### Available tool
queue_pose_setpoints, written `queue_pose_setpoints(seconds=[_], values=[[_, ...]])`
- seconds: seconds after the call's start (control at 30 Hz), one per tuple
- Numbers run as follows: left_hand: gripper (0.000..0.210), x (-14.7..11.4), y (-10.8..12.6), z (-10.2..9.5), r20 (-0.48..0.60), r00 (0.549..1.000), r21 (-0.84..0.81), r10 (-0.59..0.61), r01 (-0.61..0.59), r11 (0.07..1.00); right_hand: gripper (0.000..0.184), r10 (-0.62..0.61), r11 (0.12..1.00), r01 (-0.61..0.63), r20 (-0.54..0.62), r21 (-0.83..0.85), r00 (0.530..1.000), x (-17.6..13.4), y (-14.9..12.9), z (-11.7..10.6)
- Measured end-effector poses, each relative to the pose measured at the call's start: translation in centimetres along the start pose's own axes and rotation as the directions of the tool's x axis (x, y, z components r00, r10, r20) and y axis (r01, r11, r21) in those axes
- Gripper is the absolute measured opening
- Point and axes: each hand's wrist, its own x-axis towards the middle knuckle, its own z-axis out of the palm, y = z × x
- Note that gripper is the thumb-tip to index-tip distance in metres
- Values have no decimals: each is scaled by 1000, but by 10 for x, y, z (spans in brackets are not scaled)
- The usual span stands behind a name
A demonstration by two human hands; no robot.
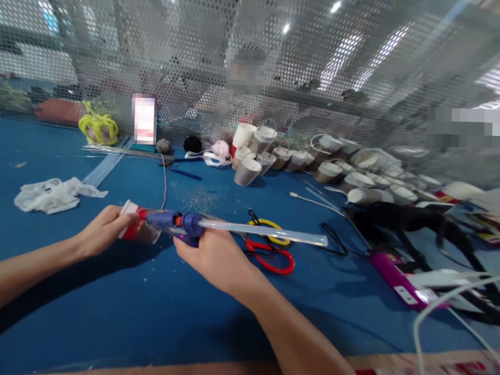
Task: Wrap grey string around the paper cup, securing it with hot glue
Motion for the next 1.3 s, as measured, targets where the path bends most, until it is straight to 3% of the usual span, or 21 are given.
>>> queue_pose_setpoints(seconds=[0.43, 0.83, 1.07, 1.3], values=[[26, -2, 2, 0, -14, 1000, 7, 27, -27, 1000, 24, -3, 1000, 2, 24, 31, 1000, 2, 3, -3], [26, 0, 2, -1, -28, 1000, -22, 6, -7, 1000, 18, -106, 989, 103, -24, -105, 994, -1, 3, -1], [27, 0, 2, 0, -6, 1000, -94, -19, 19, 995, 13, -144, 985, 144, 7, -98, 990, -6, 2, -1], [27, -1, 2, 0, -27, 999, -23, 19, -19, 1000, 18, -83, 995, 82, -25, -64, 996, 0, 3, -1]])
